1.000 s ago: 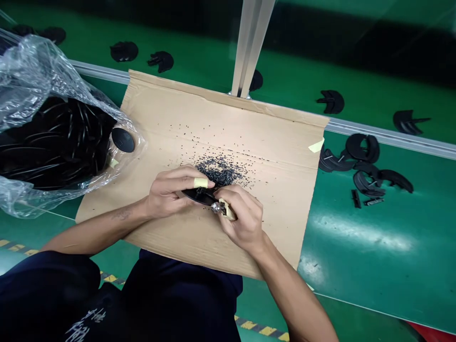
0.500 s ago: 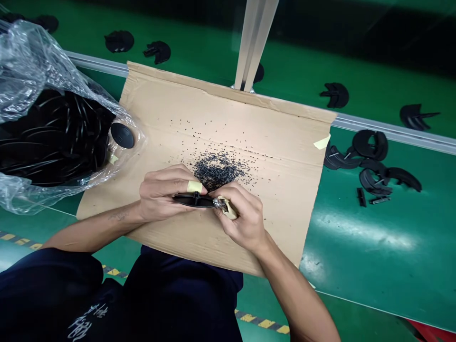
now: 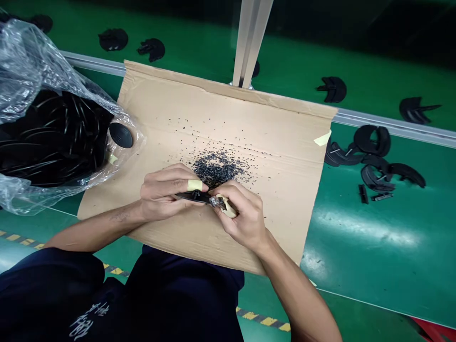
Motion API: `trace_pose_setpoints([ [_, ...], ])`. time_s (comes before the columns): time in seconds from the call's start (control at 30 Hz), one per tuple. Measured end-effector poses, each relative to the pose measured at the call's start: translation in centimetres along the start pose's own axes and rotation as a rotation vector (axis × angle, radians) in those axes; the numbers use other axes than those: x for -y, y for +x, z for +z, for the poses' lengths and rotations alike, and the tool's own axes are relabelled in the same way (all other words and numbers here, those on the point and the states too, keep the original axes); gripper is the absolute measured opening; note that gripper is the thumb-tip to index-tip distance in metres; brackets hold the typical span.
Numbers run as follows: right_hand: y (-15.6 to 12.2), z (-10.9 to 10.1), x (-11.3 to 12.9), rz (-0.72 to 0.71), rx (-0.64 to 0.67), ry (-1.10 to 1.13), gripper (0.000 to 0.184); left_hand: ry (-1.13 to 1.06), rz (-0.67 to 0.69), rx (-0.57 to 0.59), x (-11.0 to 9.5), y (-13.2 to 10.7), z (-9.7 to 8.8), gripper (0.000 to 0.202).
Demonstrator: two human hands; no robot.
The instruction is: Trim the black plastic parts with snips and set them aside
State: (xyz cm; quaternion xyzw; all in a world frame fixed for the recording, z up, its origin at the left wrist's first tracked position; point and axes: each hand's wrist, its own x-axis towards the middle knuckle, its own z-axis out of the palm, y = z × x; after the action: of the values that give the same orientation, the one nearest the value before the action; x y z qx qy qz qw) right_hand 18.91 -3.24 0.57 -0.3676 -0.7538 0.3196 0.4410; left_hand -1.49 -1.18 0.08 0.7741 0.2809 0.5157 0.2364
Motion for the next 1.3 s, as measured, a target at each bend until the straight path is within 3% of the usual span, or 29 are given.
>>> trace_pose_setpoints([
  [0.4, 0.2, -0.4, -0.1, -0.026, -0.086, 0.008, 0.017, -0.131, -0.152, 0.111, 0.4, -0.2, 0.1, 0.033],
  [0.47, 0.0, -0.4, -0.1, -0.04, -0.076, 0.009, 0.017, -0.252, -0.221, 0.171, 0.3, 0.0, -0.2, 0.047],
  [0.53, -0.2, -0.4, -0.1, -0.054, -0.07, 0.001, 0.017, -0.416, -0.371, 0.237, 0.3, 0.4, -0.5, 0.055],
  [0.63, -0.3, -0.4, -0.2, -0.084, -0.044, 0.011, 0.02, -0.626, -0.627, 0.303, 0.4, 0.8, -0.9, 0.038],
  [0.7, -0.3, -0.3, -0.2, -0.107, -0.02, 0.024, 0.022, -0.716, -0.717, 0.326, 0.6, 0.8, -0.9, 0.03],
  [0.93, -0.5, 0.1, -0.2, -0.147, -0.037, -0.061, 0.021, -0.856, -0.823, 0.312, 0.6, 0.8, -0.8, 0.024],
  [1.13, -0.7, -0.1, 0.2, -0.308, -0.04, -0.207, 0.016, -1.031, -0.871, 0.434, 0.8, 1.0, -0.6, 0.032],
  [1.3, -0.6, -0.3, -0.1, -0.311, -0.072, -0.242, 0.014, -1.0, -0.941, 0.369, 1.0, 0.7, -0.4, 0.032],
])
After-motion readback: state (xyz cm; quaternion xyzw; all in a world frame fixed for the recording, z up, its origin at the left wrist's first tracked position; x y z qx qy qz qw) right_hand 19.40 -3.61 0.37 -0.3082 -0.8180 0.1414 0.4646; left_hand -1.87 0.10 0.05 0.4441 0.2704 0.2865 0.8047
